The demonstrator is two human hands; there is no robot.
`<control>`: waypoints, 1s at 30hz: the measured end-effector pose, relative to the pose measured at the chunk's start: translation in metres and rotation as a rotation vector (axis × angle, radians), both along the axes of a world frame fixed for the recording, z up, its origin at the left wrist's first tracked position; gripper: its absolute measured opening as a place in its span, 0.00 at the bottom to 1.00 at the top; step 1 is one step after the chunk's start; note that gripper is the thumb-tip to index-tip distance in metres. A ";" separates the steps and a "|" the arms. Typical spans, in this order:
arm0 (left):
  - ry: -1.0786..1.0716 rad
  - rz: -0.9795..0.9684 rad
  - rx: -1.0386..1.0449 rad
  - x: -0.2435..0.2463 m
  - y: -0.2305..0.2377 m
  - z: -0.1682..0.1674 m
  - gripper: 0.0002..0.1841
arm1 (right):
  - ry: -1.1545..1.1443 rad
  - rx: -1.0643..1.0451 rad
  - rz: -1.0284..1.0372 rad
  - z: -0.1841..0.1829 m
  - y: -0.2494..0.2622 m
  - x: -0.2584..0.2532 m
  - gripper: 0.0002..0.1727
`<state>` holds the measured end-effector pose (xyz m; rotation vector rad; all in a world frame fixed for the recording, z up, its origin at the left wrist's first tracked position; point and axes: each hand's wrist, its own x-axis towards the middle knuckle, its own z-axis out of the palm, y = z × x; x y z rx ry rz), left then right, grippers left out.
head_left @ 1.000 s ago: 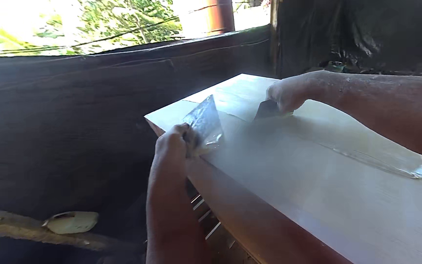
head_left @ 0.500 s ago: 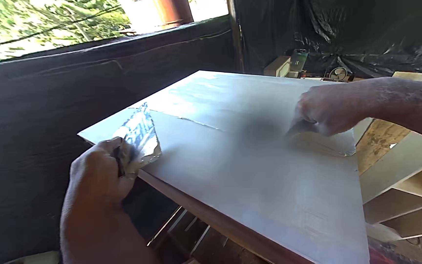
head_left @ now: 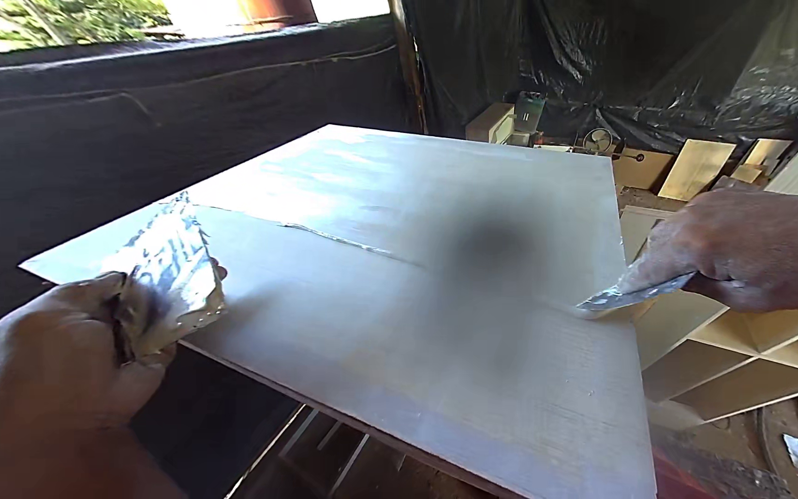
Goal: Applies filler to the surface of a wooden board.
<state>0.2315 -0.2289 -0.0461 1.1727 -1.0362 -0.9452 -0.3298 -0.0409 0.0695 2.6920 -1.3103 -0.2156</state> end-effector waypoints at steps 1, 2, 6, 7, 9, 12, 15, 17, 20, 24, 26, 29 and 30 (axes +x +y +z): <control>0.010 0.018 -0.012 -0.001 0.002 0.001 0.18 | -0.016 -0.013 0.007 -0.002 0.003 -0.005 0.22; 0.031 0.037 -0.028 -0.004 0.006 0.004 0.17 | -0.038 -0.025 0.025 -0.005 0.005 -0.011 0.21; 0.111 0.138 -0.101 0.006 0.007 0.005 0.14 | -0.141 -0.006 0.114 -0.011 0.001 -0.035 0.18; 0.097 0.204 -0.104 0.010 0.006 0.004 0.11 | -0.171 0.028 0.110 -0.010 0.000 -0.039 0.18; 0.062 0.214 -0.127 0.021 0.009 0.004 0.10 | -0.228 0.135 0.062 -0.007 0.000 -0.042 0.16; -0.102 0.192 -0.134 0.006 0.033 0.031 0.05 | -0.259 0.290 -0.123 0.027 0.000 -0.016 0.15; -0.260 0.053 -0.111 0.008 0.047 0.048 0.10 | -0.336 0.227 -0.105 0.055 -0.033 0.017 0.14; -0.376 -0.060 -0.105 0.017 0.049 0.048 0.13 | -0.309 0.097 0.122 0.058 -0.077 0.037 0.13; -0.461 -0.190 -0.083 0.026 0.053 0.044 0.17 | -0.228 0.045 0.239 0.067 -0.136 0.108 0.12; -0.423 -0.213 -0.048 0.023 0.057 0.042 0.18 | -0.175 0.055 0.189 0.059 -0.208 0.221 0.11; -0.399 -0.221 -0.019 0.025 0.058 0.041 0.18 | -0.174 0.016 0.227 0.048 -0.254 0.267 0.11; -0.365 -0.277 -0.005 0.031 0.056 0.037 0.18 | -0.184 -0.032 0.192 0.032 -0.308 0.331 0.10; -0.381 -0.286 -0.017 0.034 0.054 0.033 0.18 | -0.179 -0.043 0.165 0.028 -0.318 0.351 0.10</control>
